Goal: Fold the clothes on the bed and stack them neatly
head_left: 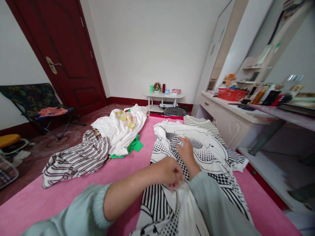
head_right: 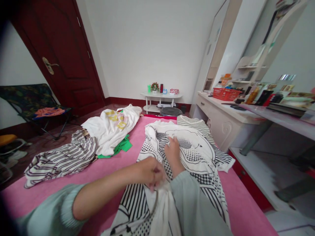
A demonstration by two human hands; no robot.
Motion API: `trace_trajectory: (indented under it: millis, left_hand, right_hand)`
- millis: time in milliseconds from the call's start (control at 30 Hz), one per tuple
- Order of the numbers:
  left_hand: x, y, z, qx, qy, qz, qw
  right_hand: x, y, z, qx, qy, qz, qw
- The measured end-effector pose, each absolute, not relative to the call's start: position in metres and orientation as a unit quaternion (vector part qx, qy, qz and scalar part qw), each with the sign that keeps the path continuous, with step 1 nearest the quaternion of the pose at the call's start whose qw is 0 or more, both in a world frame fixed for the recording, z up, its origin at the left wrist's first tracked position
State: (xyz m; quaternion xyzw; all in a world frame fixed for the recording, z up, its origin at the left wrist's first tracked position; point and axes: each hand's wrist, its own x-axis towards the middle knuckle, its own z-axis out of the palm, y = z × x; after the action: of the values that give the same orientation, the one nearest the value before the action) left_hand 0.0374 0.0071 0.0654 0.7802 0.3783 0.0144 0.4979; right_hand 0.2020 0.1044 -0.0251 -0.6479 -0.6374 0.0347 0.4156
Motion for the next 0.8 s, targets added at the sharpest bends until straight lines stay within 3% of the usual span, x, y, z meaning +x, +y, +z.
trace_trajectory:
  millis: [100,167,367,533,800]
  left_hand:
    - [0.044,0.042,0.049,0.841,0.466,0.218,0.167]
    - [0.043,0.06,0.029,0.834,0.496,0.235,0.053]
    - [0.037,0.074,-0.015,0.809,0.565,0.162,0.025]
    - [0.041,0.072,-0.019,0.805,0.563,0.187,0.009]
    - [0.039,0.071,-0.014,0.802,0.56,0.204,0.036]
  right_hand:
    - [0.203,0.104,-0.025,-0.645,-0.618,0.02,0.45]
    - [0.202,0.101,-0.024,-0.659,-0.602,0.011,0.452]
    - [0.201,0.086,-0.011,-0.748,-0.524,-0.07,0.4]
    - [0.207,0.113,0.009,-0.695,-0.586,-0.092,0.407]
    - [0.197,0.191,0.018,-0.714,-0.68,-0.047,0.157]
